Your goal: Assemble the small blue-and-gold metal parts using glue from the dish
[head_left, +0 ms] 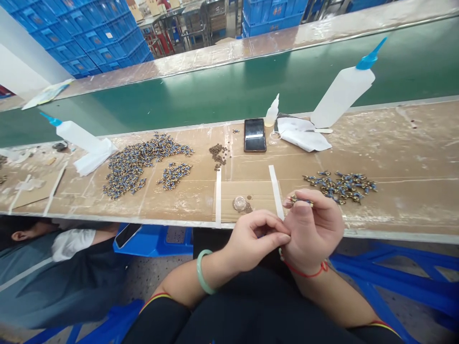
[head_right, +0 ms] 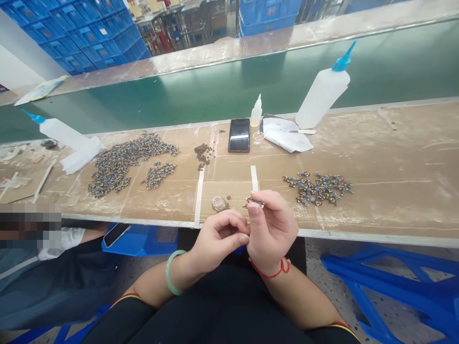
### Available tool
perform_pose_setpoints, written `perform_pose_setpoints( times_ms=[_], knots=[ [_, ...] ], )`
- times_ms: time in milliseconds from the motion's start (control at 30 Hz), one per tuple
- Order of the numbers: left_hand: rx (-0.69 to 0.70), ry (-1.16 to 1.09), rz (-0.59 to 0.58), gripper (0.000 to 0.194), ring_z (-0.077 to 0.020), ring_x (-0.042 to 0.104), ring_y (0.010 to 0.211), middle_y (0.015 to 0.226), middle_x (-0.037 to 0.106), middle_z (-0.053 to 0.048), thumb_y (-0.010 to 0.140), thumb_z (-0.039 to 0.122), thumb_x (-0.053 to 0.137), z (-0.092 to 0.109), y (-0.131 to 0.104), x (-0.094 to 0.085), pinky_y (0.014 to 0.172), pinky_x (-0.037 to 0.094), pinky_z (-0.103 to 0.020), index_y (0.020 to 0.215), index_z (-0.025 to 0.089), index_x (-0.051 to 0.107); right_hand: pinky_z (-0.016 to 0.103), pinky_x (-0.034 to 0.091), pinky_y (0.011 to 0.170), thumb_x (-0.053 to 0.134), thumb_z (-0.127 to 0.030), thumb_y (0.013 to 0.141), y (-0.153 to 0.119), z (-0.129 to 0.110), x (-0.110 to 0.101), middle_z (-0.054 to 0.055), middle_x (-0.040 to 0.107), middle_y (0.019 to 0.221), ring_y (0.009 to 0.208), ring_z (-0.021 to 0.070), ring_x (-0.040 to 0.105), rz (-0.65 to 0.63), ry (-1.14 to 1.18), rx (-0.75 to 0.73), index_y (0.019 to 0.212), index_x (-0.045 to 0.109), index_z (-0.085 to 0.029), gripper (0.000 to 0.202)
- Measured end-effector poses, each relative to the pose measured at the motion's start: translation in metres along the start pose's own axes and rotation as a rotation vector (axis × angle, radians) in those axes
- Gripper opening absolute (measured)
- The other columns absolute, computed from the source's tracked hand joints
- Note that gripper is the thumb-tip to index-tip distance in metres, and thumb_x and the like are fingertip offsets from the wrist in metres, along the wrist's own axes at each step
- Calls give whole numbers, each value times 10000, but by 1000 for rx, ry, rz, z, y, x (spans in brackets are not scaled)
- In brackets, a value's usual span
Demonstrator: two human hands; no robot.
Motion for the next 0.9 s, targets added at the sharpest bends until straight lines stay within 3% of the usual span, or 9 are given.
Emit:
perform_pose_setpoints(
  times_ms=[133,200,367,533,633,800,900],
  knots=[
    [125,175,81,389,-169,654,736,883,747,-105,904,547,812,8,-5,-3,648,559,-293,823,166,804,337,521,698,803,-408,945,1,3,1,24,700,831,752,175,661,18,-10,-9,957,796,-249,160],
    [183,268,70,312,-185,684,761,906,771,-115,956,466,768,12,-7,-4,679,589,-312,858,175,823,343,528,690,797,-421,948,2,4,2,29,707,828,748,179,665,20,-32,-16,943,793,-241,181],
    [238,327,-97,278,-207,754,820,924,808,-124,978,408,748,18,-2,-8,779,642,-329,882,161,834,317,507,670,823,-384,934,2,3,1,14,724,837,727,157,653,1,10,-34,957,814,-250,136],
    [194,276,-309,379,-207,753,793,855,802,-114,932,509,795,17,14,-14,752,631,-327,783,161,805,291,491,666,838,-425,920,-7,13,-5,11,715,851,738,141,648,-63,36,171,952,828,-252,176],
    [173,232,-377,419,-205,736,788,852,787,-120,907,552,808,13,19,-14,760,620,-334,771,156,796,286,504,664,867,-434,892,-10,15,-8,9,711,857,733,138,656,-66,69,260,943,823,-245,200],
    [93,138,-325,472,-176,655,687,796,761,-99,763,628,904,4,21,-16,641,544,-316,723,173,787,259,514,597,894,-475,859,-8,9,2,-4,702,771,667,128,656,-79,70,271,898,818,-240,251],
    [51,-93,-238,491,-134,575,611,723,706,-67,680,620,963,0,17,-19,567,475,-293,674,174,758,260,521,579,901,-507,844,-7,6,13,-9,697,748,636,124,646,-73,84,246,879,819,-252,270]
  ],
)
Point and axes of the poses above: each hand's wrist, its own y-axis towards the middle knuckle, its own x-axis out of the palm, z = x × y, the point moved 4 cm from there along y, towards the middle knuckle
